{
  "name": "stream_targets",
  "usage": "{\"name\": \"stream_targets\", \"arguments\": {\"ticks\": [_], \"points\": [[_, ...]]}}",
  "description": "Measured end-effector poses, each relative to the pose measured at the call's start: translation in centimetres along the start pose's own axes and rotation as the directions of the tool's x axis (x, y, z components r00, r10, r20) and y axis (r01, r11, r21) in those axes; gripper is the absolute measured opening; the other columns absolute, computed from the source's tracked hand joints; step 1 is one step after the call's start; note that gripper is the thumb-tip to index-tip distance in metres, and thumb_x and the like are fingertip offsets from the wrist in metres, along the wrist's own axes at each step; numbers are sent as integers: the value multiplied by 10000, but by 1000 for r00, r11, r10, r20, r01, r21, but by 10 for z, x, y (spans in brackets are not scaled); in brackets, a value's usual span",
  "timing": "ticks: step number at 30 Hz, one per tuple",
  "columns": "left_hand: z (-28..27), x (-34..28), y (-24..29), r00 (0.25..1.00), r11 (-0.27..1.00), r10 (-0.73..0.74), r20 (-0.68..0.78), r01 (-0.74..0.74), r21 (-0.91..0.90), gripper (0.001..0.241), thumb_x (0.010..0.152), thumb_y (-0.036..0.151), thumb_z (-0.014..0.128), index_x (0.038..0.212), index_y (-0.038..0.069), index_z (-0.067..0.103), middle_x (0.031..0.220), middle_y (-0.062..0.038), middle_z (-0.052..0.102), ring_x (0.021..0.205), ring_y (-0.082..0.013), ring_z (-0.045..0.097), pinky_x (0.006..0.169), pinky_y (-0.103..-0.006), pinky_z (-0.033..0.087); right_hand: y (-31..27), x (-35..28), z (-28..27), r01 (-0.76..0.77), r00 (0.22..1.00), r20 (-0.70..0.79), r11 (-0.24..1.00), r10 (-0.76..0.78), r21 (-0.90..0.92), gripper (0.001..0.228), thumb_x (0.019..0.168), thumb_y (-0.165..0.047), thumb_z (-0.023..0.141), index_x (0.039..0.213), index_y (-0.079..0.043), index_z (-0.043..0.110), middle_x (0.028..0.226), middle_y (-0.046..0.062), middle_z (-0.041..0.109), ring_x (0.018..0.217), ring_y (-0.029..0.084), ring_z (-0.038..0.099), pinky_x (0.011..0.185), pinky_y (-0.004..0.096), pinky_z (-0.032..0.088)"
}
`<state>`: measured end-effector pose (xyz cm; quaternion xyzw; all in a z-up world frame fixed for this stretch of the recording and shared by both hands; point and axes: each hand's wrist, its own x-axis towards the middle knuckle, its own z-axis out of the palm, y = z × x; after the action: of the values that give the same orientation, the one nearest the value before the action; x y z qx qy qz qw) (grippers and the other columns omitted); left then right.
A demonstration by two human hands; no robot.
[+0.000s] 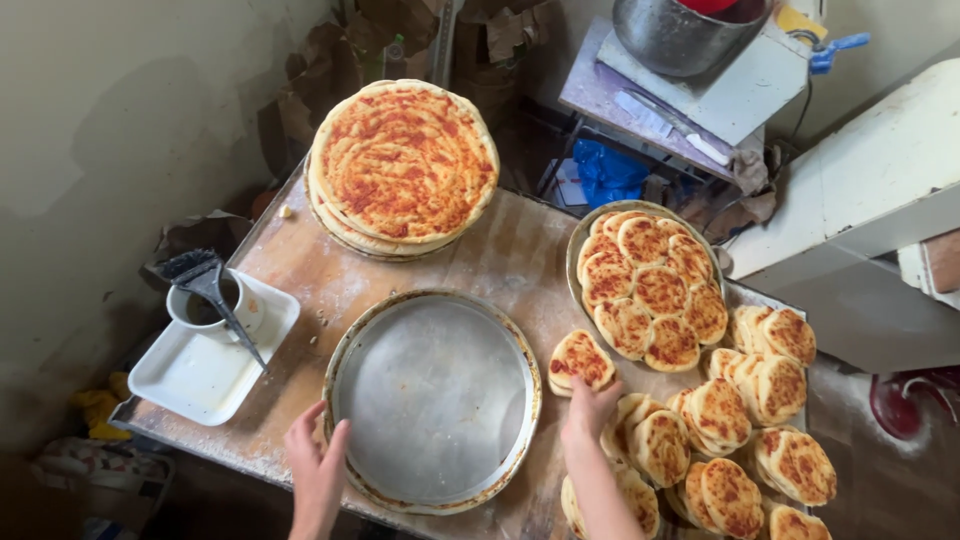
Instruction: Arrange mini pizzas or tomato-topped flatbreads onto metal trays.
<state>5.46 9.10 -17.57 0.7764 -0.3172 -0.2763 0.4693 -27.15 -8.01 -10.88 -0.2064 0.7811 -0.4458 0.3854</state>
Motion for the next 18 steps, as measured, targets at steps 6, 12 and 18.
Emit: {"name": "stream_targets", "arguments": {"ticks": [6,12,18], "points": [[7,2,-48,937,844,-270,222,341,-415,626,883,235,674,1438,81,429,1316,-103,588,1202,-255,582,980,-358,480,99,-35,-14,327,936,213,913,-279,-242,864,862,-4,729,1583,-27,254,1577,231,373,1444,313,393,1169,417,333],[-11,1,-20,978,958,-84,189,131,-254,595,818,36,690,1375,44,480,1275,-123,571,1146,-228,600,964,-367,512,185,37,-28,277,888,355,956,-293,98,537,823,33,705,1333,39,538,1201,198,639,1055,253,618,901,372,521],[-104,-34,76,964,888,-27,265,145,-437,597,812,89,750,1356,82,506,1224,-76,623,1103,-174,616,841,-344,570,246,206,-47,724,655,238,686,-717,76,683,615,-92,867,1224,-8,571,1159,218,647,975,321,675,897,445,577]]}}
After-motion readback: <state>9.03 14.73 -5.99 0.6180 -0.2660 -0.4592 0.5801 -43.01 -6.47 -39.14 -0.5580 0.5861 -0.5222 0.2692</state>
